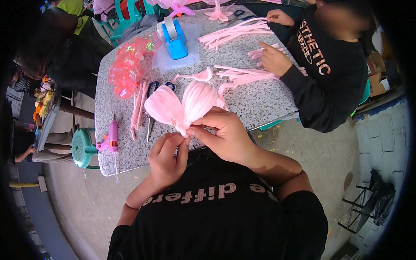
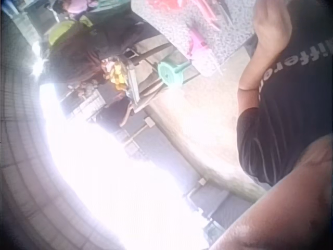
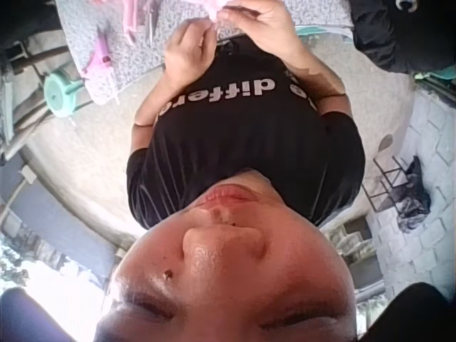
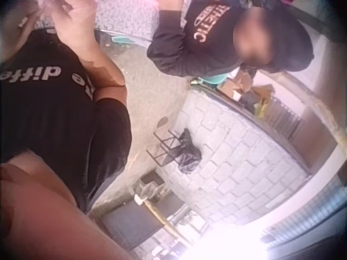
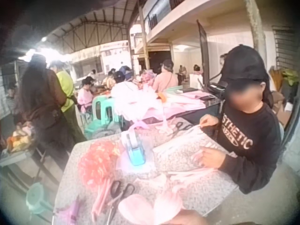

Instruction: The person assembles pink ribbon petals into a flower shape by applying glue with a hot glue gun and attaching them to a wire. They pick up petals from the table, apply adhesive to the base, and press them onto the floral structure while using scissors to cut materials.

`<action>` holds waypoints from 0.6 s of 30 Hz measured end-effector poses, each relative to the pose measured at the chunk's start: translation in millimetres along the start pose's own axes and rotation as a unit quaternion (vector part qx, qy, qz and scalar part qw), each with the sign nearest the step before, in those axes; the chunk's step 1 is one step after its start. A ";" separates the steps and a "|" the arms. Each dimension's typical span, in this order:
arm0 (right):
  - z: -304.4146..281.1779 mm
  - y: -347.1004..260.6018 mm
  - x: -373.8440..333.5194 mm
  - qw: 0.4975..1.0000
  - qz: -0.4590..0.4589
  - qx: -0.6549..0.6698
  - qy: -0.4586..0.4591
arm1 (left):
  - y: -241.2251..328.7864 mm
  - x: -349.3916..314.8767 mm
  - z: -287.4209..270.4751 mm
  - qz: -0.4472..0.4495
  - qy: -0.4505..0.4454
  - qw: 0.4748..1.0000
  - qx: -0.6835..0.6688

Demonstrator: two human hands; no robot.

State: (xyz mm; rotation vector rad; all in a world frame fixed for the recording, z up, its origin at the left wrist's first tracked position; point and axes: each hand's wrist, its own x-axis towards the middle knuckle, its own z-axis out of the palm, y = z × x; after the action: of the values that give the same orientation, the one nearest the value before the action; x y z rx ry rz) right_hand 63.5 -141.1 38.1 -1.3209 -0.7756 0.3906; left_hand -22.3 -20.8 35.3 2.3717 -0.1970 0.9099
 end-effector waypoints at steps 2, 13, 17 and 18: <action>1.0 -4.5 0.3 0.995 -0.041 -0.094 0.014 | -0.4 -0.2 0.0 -0.002 0.000 1.000 -0.003; 6.6 -7.9 0.4 0.983 -0.079 -0.158 0.051 | -3.0 -3.0 2.0 0.041 -0.001 0.996 0.075; 7.1 -4.4 1.6 0.983 -0.084 -0.156 0.047 | -6.0 -2.0 3.2 0.040 0.005 0.996 0.081; 7.1 -6.1 1.8 0.983 -0.084 -0.156 0.047 | -6.1 -1.9 3.2 0.043 0.007 0.996 0.082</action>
State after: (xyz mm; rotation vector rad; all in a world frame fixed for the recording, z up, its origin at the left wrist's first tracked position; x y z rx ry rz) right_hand 58.8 -136.3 44.8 -1.5405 -0.8860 0.0723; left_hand -19.9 -17.7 29.3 2.5226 -0.2273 1.0179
